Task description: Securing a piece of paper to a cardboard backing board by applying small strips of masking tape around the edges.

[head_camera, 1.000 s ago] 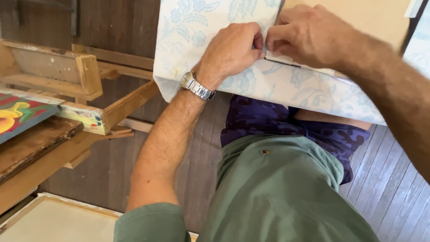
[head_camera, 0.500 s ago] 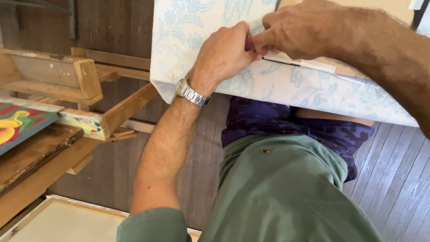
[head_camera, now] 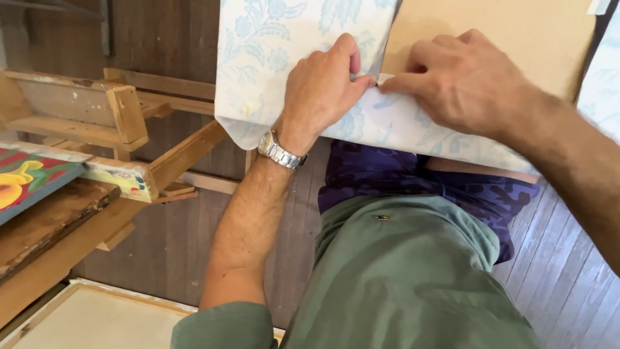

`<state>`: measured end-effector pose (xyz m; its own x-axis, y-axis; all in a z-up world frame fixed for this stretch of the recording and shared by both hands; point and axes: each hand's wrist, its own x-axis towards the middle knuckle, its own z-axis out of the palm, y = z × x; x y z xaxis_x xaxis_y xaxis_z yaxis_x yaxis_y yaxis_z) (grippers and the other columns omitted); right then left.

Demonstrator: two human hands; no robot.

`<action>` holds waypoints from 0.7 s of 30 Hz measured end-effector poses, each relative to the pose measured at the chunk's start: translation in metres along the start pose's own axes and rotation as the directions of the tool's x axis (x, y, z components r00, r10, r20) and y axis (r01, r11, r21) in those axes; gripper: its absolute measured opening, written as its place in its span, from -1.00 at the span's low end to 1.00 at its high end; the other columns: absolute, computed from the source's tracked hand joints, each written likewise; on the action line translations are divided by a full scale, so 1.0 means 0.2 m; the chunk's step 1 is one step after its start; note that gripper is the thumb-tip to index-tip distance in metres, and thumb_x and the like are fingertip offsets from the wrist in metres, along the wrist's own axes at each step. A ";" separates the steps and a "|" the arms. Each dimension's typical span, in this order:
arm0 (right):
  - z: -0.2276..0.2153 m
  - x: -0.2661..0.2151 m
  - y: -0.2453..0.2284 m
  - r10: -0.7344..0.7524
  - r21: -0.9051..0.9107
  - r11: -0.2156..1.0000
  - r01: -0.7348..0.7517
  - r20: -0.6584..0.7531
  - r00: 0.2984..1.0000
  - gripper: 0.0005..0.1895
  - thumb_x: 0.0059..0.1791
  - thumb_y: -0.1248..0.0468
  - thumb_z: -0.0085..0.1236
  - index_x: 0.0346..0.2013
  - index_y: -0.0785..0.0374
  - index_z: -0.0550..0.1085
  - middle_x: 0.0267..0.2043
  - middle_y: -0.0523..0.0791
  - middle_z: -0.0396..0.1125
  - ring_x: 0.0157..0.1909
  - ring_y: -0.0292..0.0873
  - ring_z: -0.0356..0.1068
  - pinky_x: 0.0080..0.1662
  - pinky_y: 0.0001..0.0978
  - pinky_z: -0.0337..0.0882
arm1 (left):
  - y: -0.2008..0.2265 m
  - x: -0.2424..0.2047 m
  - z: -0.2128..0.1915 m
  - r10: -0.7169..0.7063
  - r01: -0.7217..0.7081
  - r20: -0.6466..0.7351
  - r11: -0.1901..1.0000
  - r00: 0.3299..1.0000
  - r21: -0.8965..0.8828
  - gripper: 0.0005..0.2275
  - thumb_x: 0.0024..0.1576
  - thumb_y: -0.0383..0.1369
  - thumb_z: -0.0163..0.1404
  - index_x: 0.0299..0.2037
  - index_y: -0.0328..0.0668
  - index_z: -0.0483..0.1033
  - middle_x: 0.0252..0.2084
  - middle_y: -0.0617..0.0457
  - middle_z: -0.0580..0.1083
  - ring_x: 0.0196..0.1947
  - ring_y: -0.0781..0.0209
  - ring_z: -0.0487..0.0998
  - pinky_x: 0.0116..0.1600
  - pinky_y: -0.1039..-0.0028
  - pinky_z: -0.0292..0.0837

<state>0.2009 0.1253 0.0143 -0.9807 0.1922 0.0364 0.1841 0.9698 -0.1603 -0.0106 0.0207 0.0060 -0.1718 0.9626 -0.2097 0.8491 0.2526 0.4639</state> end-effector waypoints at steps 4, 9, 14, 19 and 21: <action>0.06 0.01 -0.01 -0.013 -0.165 0.986 -0.001 -0.087 0.996 -0.55 0.08 0.24 0.02 0.16 -0.40 0.55 -0.27 -0.27 0.30 -0.38 -0.13 0.35 -0.38 -0.20 0.32 | 0.01 0.02 -0.02 -0.036 0.037 0.040 0.999 0.999 -0.013 -0.71 0.14 -0.13 0.22 -0.29 0.03 0.33 -0.58 0.26 0.44 -0.64 0.23 0.41 -0.55 0.31 0.28; 0.01 -0.07 0.04 0.013 -0.141 0.990 -0.024 -0.076 0.997 -0.61 0.13 0.25 0.03 0.19 -0.28 0.53 -0.22 -0.20 0.31 -0.33 -0.10 0.36 -0.29 -0.18 0.45 | 0.01 0.00 -0.03 0.002 -0.001 0.040 1.000 0.999 -0.020 -0.68 0.19 -0.13 0.22 -0.29 0.05 0.26 -0.67 0.28 0.32 -0.70 0.28 0.29 -0.57 0.35 0.18; -0.08 -0.20 0.05 0.040 -0.449 0.894 -0.007 0.063 0.997 -0.57 0.10 0.00 0.05 0.27 -0.53 0.42 -0.20 -0.35 0.35 -0.26 -0.26 0.40 -0.15 -0.33 0.45 | 0.00 0.01 -0.02 0.018 -0.017 0.038 1.000 0.999 -0.025 -0.67 0.18 -0.14 0.23 -0.28 0.04 0.25 -0.67 0.29 0.31 -0.70 0.31 0.27 -0.57 0.37 0.19; 0.02 -0.02 0.09 -0.073 -0.403 0.914 -0.035 -0.248 0.966 -0.67 0.28 0.09 0.20 -0.35 -0.07 0.37 -0.36 -0.31 0.28 -0.32 -0.22 0.35 -0.18 -0.38 0.33 | 0.02 0.02 -0.05 -0.013 0.017 0.074 0.999 0.997 -0.051 -0.73 0.14 -0.17 0.19 -0.31 0.06 0.29 -0.60 0.29 0.40 -0.64 0.26 0.36 -0.50 0.32 0.23; 0.03 0.09 0.12 -0.104 -0.295 0.955 0.027 -0.247 0.963 -0.66 0.25 0.07 0.28 -0.37 -0.05 0.41 -0.35 -0.29 0.31 -0.33 -0.23 0.35 -0.26 -0.37 0.36 | 0.03 0.01 -0.06 -0.021 0.026 0.085 0.998 0.996 -0.052 -0.73 0.15 -0.16 0.20 -0.30 0.05 0.30 -0.58 0.28 0.42 -0.63 0.26 0.38 -0.50 0.33 0.24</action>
<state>0.1866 0.1506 0.0053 -0.9475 0.1217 0.2958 0.1687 0.9758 0.1390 -0.0124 0.0258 0.0180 -0.1464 0.9451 -0.2920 0.8171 0.2820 0.5029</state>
